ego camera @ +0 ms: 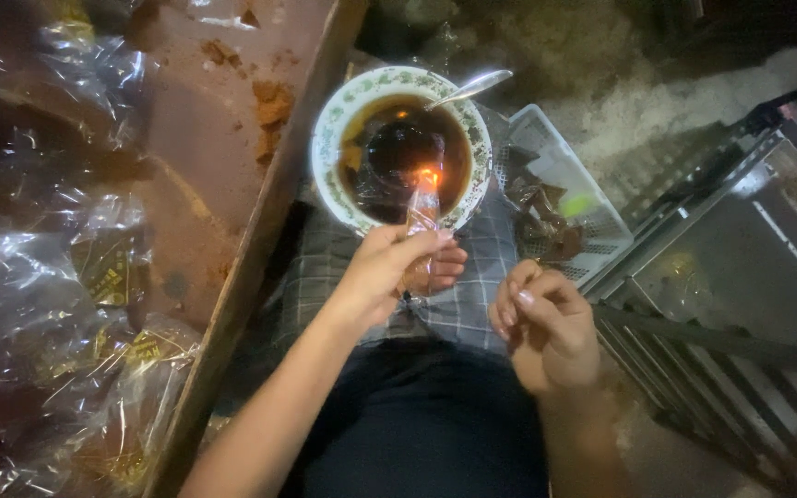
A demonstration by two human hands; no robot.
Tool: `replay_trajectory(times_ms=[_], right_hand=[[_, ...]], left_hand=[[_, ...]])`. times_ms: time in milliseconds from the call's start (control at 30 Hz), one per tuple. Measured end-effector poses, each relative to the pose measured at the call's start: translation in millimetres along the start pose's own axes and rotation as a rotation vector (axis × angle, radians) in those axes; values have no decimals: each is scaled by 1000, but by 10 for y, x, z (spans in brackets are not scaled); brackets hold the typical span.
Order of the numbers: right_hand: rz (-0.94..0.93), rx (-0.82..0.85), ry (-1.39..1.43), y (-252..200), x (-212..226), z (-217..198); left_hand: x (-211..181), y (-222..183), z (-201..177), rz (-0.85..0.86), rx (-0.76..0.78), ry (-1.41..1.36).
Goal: Sealing small plastic bags containing food items by folding the opening and passing it over a candle flame to heat-seal the plastic.
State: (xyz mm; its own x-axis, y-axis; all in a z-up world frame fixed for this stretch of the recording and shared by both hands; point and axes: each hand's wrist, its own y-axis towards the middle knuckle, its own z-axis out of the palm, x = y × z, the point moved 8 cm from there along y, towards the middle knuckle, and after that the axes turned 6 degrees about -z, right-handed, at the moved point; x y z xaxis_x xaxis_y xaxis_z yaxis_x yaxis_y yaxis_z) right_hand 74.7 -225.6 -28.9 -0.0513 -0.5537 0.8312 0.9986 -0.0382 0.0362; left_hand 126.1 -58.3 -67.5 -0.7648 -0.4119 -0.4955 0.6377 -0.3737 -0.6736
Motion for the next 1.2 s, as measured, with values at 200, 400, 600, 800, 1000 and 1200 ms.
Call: replay_trajectory(times_ms=[200, 400, 600, 800, 1000, 1200], right_hand=[[-43, -54, -205, -5, -23, 153], [-82, -57, -446, 65, -165, 275], [-56, -34, -320, 52, -139, 493], [-39, 4, -299, -87, -178, 396], [62, -27, -261, -149, -290, 449], [201, -90, -249, -160, -511, 267]], left_hand=[[-46, -379, -8, 200, -132, 424], [193, -494, -78, 306, -108, 669], [98, -660, -70, 334, -77, 770], [31, -659, -116, 455, -61, 704], [-23, -717, -226, 545, -139, 677], [-174, -911, -13, 792, -30, 859]])
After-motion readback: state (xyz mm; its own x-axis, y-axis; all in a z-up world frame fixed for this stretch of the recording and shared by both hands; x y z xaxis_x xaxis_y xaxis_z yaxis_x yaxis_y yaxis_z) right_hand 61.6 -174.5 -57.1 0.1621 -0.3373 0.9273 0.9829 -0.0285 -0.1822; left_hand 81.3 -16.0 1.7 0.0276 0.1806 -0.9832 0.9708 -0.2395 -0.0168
